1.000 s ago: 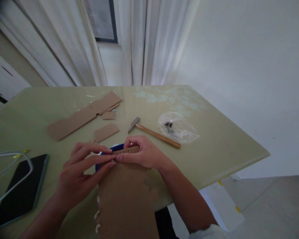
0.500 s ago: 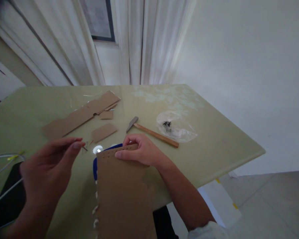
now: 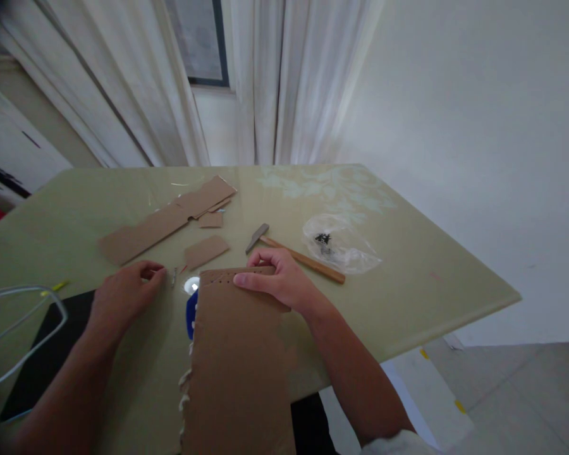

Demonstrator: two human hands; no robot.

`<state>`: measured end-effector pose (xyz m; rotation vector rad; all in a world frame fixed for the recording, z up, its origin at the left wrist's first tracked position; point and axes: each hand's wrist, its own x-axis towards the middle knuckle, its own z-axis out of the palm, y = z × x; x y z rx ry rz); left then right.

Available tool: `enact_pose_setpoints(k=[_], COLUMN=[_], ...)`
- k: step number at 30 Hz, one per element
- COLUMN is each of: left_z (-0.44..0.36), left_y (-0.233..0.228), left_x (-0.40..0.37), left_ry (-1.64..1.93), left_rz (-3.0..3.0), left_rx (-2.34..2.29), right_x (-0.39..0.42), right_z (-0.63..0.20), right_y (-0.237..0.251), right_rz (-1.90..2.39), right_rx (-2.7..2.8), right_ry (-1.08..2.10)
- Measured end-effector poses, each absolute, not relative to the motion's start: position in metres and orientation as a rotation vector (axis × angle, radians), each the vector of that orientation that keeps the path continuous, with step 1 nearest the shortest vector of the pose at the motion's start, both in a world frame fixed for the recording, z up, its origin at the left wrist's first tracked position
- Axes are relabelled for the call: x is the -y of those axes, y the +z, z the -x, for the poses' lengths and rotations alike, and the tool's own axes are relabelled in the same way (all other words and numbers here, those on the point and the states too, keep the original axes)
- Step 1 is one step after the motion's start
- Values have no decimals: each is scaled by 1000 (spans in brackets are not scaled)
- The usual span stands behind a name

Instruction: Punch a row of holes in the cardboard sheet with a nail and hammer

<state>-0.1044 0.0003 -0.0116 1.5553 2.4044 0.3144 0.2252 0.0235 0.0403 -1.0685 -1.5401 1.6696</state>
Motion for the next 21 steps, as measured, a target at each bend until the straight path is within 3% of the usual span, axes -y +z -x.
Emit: enact_pose_setpoints(k=[12, 16, 19, 21], left_z=[103, 94, 73, 55], left_y=[-14, -5, 9, 17], left_x=[1, 8, 21, 32], left_ry=[421, 946, 1397, 1489], left_rz=[-1613, -1720, -1973, -2114], left_rx=[-2387, -2299, -1907, -1612], right_x=[-24, -22, -19, -18], right_z=[-225, -225, -225, -224], right_y=[37, 39, 41, 42], right_rz=[1014, 978, 958, 950], right_rx=[1433, 1372, 1379, 1406], right_ry=[1797, 1866, 1870, 1864])
